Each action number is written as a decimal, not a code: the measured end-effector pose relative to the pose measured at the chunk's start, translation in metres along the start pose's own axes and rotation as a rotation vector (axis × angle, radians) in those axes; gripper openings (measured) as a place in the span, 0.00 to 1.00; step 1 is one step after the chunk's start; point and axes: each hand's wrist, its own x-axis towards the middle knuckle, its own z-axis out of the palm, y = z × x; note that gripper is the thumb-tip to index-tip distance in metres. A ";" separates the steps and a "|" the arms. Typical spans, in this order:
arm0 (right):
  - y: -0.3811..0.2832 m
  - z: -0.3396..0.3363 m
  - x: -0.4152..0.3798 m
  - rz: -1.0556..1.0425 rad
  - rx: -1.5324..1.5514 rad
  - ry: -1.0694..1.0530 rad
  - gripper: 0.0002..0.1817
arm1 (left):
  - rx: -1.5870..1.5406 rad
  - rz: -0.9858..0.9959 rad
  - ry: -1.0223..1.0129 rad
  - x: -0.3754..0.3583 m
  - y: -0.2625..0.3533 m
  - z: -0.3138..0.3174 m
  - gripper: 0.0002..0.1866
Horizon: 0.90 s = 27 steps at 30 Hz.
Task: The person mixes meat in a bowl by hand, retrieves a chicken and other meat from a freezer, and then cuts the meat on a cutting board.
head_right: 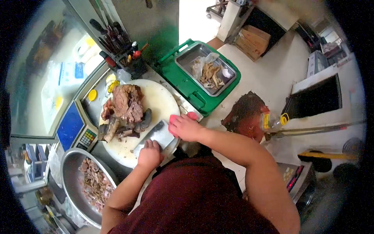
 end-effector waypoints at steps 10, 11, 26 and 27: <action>0.031 -0.072 0.052 -0.030 0.318 -0.444 0.16 | -0.172 -0.227 0.146 0.003 -0.019 -0.061 0.25; 0.035 -0.074 0.053 -0.054 0.282 -0.395 0.15 | -0.165 -0.250 0.126 0.007 -0.023 -0.068 0.25; 0.048 -0.050 0.051 -0.277 0.151 -0.102 0.15 | -0.203 -0.292 0.052 0.021 -0.025 -0.085 0.27; 0.037 -0.048 0.054 -0.245 0.131 -0.113 0.15 | -0.201 -0.291 0.053 0.020 -0.026 -0.084 0.27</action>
